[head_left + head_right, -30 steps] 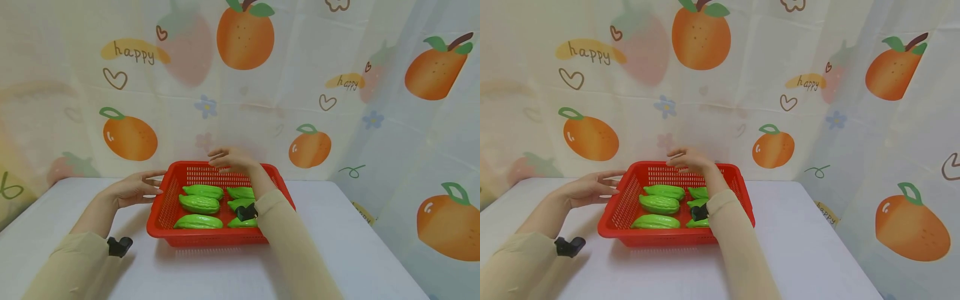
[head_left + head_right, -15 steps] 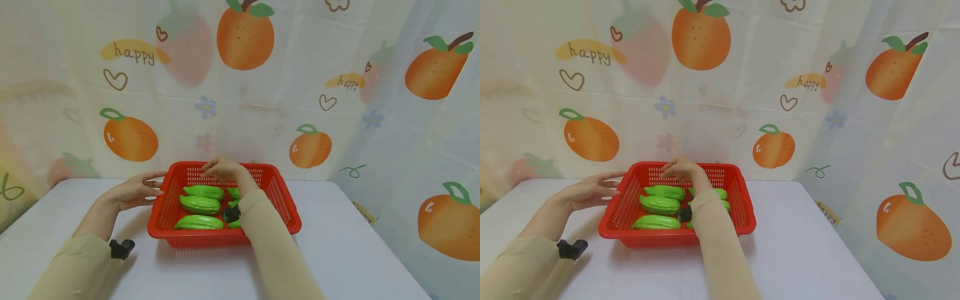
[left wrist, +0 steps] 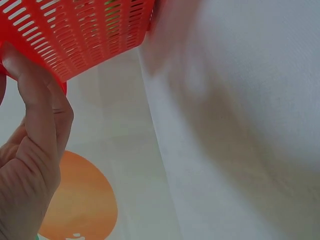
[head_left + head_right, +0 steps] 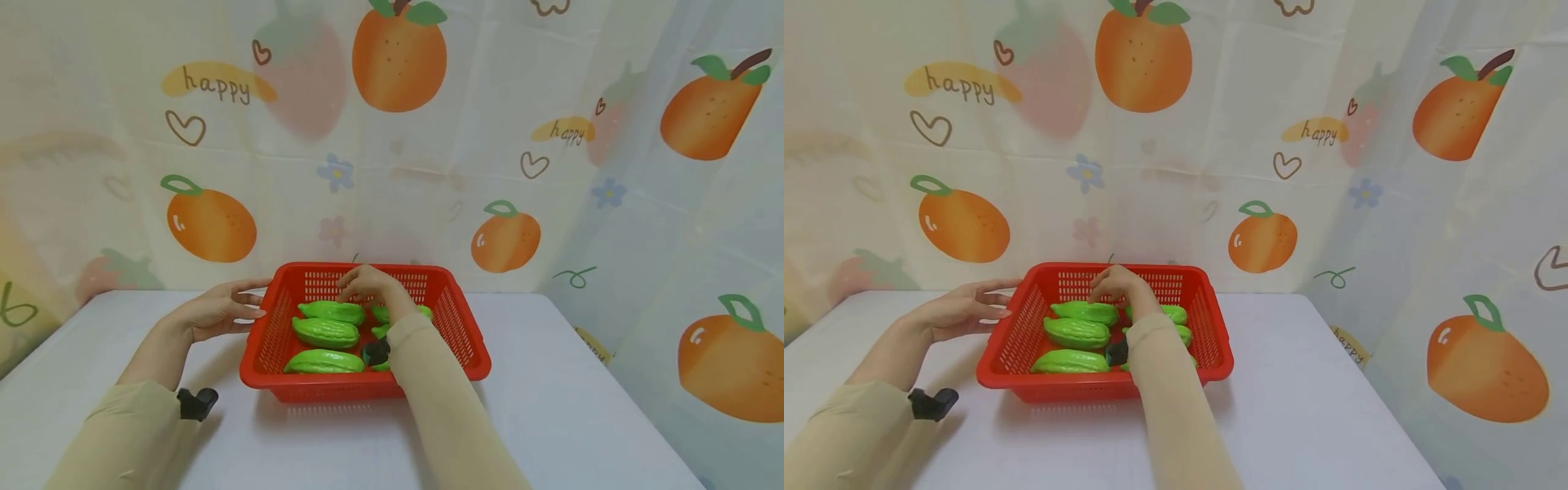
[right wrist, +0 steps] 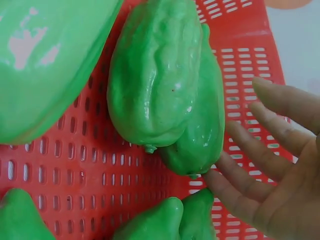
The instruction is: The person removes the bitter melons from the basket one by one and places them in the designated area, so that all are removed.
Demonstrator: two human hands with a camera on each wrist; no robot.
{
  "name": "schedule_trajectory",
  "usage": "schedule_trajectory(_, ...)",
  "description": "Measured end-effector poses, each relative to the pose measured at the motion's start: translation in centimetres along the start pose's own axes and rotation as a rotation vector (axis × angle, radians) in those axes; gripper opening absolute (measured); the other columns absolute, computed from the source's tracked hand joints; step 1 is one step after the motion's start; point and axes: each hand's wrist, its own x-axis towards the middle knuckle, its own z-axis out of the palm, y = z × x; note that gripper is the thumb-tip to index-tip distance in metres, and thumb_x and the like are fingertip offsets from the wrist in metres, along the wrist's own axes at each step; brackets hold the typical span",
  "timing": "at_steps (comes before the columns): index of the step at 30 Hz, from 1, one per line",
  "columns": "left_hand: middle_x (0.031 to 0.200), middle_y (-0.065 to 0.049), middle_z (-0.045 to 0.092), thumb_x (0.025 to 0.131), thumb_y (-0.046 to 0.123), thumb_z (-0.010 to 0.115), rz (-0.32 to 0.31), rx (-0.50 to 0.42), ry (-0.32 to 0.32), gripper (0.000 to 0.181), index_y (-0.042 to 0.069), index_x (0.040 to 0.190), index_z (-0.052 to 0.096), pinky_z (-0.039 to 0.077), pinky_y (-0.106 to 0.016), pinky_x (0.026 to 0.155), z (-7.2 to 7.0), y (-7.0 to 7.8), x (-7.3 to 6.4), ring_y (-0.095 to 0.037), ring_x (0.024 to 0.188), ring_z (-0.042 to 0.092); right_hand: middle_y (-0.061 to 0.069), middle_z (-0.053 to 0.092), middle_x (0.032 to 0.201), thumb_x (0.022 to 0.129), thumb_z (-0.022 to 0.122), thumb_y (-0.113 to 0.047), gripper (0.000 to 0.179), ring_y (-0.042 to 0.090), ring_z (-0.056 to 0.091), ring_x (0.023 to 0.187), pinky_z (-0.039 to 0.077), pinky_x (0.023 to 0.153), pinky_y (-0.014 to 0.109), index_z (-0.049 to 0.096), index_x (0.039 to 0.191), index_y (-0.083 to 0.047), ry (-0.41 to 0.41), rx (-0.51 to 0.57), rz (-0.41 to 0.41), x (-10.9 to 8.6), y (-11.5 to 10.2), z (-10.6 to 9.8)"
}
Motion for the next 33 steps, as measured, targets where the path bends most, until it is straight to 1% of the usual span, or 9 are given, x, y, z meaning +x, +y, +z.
schedule_trajectory(3, 0.117, -0.001, 0.056, 0.094, 0.014, 0.063, -0.005, 0.011, 0.005, 0.080, 0.008, 0.158, 0.015, 0.057, -0.036, 0.094, -0.1, 0.0, 0.0, -0.013, 0.103, 0.063, 0.012, 0.050, 0.149, 0.091, 0.068, -0.010, 0.049, 0.034, 0.050, 0.134, 0.045, 0.110, 0.051, 0.057, 0.138, -0.009, 0.005, -0.045, 0.003, 0.1, 0.2, 0.2)
schedule_trajectory(6, 0.117, -0.001, 0.056, 0.094, 0.014, 0.063, -0.009, 0.015, 0.008, 0.080, 0.008, 0.158, 0.016, 0.057, -0.036, 0.094, -0.1, -0.1, 0.1, -0.013, 0.103, 0.063, 0.011, 0.050, 0.149, 0.091, 0.068, -0.011, 0.049, 0.034, 0.050, 0.134, 0.045, 0.110, 0.051, 0.057, 0.138, -0.010, -0.002, -0.107, 0.009, 0.0, 0.3, 0.3)
schedule_trajectory(9, 0.117, -0.001, 0.056, 0.094, 0.015, 0.063, -0.012, 0.018, 0.010, 0.078, 0.009, 0.158, 0.017, 0.057, -0.036, 0.093, -0.1, -0.2, 0.1, -0.013, 0.104, 0.062, 0.010, 0.046, 0.151, 0.092, 0.067, -0.011, 0.048, 0.033, 0.048, 0.133, 0.046, 0.108, 0.052, 0.056, 0.139, -0.011, -0.030, -0.162, 0.013, -0.1, 0.3, 0.4)
schedule_trajectory(10, 0.117, -0.001, 0.056, 0.094, 0.015, 0.063, -0.013, 0.019, 0.010, 0.078, 0.009, 0.158, 0.017, 0.057, -0.036, 0.093, -0.1, -0.3, 0.1, -0.013, 0.104, 0.062, 0.010, 0.043, 0.154, 0.092, 0.066, -0.011, 0.048, 0.033, 0.046, 0.137, 0.045, 0.109, 0.052, 0.056, 0.140, -0.011, -0.043, -0.177, 0.010, -0.2, 0.3, 0.5)
schedule_trajectory(13, 0.118, -0.001, 0.056, 0.094, 0.015, 0.062, -0.013, 0.020, 0.011, 0.078, 0.009, 0.158, 0.017, 0.057, -0.035, 0.093, -0.2, -0.4, 0.1, -0.014, 0.104, 0.062, 0.011, 0.039, 0.156, 0.094, 0.064, -0.009, 0.048, 0.033, 0.045, 0.137, 0.046, 0.108, 0.052, 0.054, 0.141, -0.011, -0.071, -0.213, 0.011, -0.3, 0.3, 0.6)
schedule_trajectory(17, 0.118, -0.002, 0.056, 0.095, 0.015, 0.062, -0.008, 0.018, 0.009, 0.078, 0.010, 0.158, 0.017, 0.058, -0.035, 0.092, -0.3, -0.4, 0.1, -0.014, 0.104, 0.062, 0.013, 0.039, 0.156, 0.094, 0.062, -0.006, 0.048, 0.033, 0.046, 0.136, 0.048, 0.107, 0.051, 0.054, 0.141, -0.011, -0.080, -0.261, 0.011, -0.5, 0.3, 0.6)
schedule_trajectory(21, 0.118, -0.001, 0.056, 0.095, 0.015, 0.062, -0.007, 0.015, 0.008, 0.078, 0.010, 0.158, 0.017, 0.058, -0.035, 0.092, -0.3, -0.4, 0.1, -0.013, 0.104, 0.063, 0.013, 0.039, 0.155, 0.094, 0.061, -0.003, 0.048, 0.032, 0.050, 0.132, 0.050, 0.105, 0.050, 0.055, 0.141, -0.012, -0.094, -0.263, 0.016, -0.6, 0.3, 0.5)
schedule_trajectory(28, 0.119, -0.002, 0.055, 0.095, 0.016, 0.062, -0.007, 0.014, 0.008, 0.078, 0.010, 0.158, 0.016, 0.058, -0.036, 0.093, -0.2, -0.2, 0.1, -0.014, 0.104, 0.062, 0.013, 0.034, 0.158, 0.095, 0.060, -0.002, 0.047, 0.035, 0.046, 0.138, 0.049, 0.107, 0.049, 0.055, 0.140, -0.013, -0.108, -0.249, 0.028, -0.9, 0.3, 0.4)
schedule_trajectory(33, 0.119, -0.002, 0.055, 0.095, 0.016, 0.062, -0.007, 0.008, 0.007, 0.079, 0.010, 0.158, 0.016, 0.058, -0.036, 0.094, 0.0, -0.2, 0.1, -0.014, 0.105, 0.062, 0.014, 0.032, 0.159, 0.095, 0.058, 0.000, 0.047, 0.034, 0.049, 0.136, 0.049, 0.107, 0.049, 0.053, 0.141, -0.011, -0.115, -0.230, 0.036, -1.2, 0.2, 0.4)
